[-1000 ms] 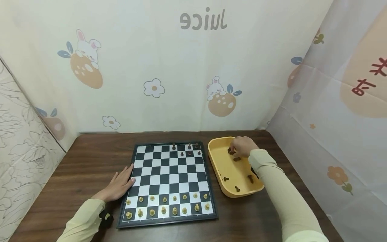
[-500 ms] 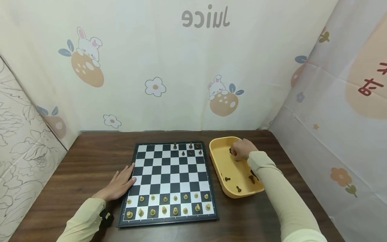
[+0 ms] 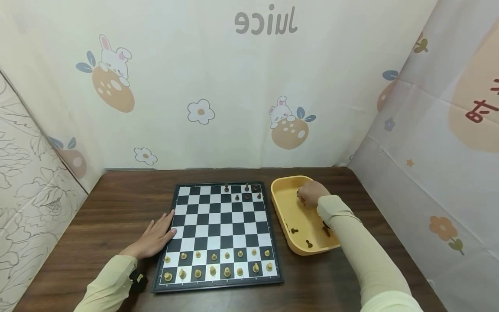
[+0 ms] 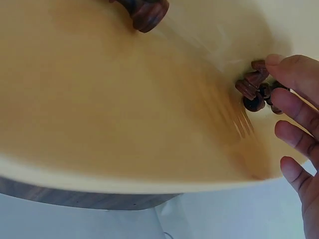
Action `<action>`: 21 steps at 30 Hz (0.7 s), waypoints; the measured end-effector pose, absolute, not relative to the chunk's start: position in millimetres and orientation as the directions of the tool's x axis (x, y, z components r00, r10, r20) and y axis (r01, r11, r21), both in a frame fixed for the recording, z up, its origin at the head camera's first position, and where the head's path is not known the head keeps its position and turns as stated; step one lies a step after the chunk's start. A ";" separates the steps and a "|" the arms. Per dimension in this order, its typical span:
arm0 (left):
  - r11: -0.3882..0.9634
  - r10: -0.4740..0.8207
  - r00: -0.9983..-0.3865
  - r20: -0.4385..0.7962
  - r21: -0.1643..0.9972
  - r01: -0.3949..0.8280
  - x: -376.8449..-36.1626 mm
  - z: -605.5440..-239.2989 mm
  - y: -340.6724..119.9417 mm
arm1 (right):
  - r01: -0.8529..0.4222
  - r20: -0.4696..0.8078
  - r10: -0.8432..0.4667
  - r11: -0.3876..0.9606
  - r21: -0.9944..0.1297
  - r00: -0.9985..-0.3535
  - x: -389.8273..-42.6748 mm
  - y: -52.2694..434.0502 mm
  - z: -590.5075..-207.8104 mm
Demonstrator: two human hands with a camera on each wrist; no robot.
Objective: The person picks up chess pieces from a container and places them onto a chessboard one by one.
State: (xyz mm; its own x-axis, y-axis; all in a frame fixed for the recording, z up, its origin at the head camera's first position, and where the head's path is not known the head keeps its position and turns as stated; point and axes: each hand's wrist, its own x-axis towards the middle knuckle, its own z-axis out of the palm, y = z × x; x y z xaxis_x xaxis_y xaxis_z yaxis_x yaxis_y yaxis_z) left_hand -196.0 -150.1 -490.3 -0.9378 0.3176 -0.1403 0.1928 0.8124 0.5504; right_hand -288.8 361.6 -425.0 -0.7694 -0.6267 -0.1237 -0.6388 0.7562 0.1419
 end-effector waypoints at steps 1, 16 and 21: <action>0.813 0.317 -0.938 -0.139 0.549 0.194 -196.1 -490.5 -150.3 | -0.642 -0.126 -0.630 0.754 0.139 -0.767 -288.8 360.6 -424.5; 0.780 0.336 -0.939 -0.072 0.581 0.235 -198.6 -499.6 -152.0 | -0.683 -0.070 -0.686 0.699 0.211 -0.724 -295.7 366.1 -441.2; 0.794 0.324 -0.942 -0.092 0.568 0.218 -198.1 -498.2 -150.6 | -0.683 -0.089 -0.682 0.700 0.207 -0.726 -294.6 366.1 -441.7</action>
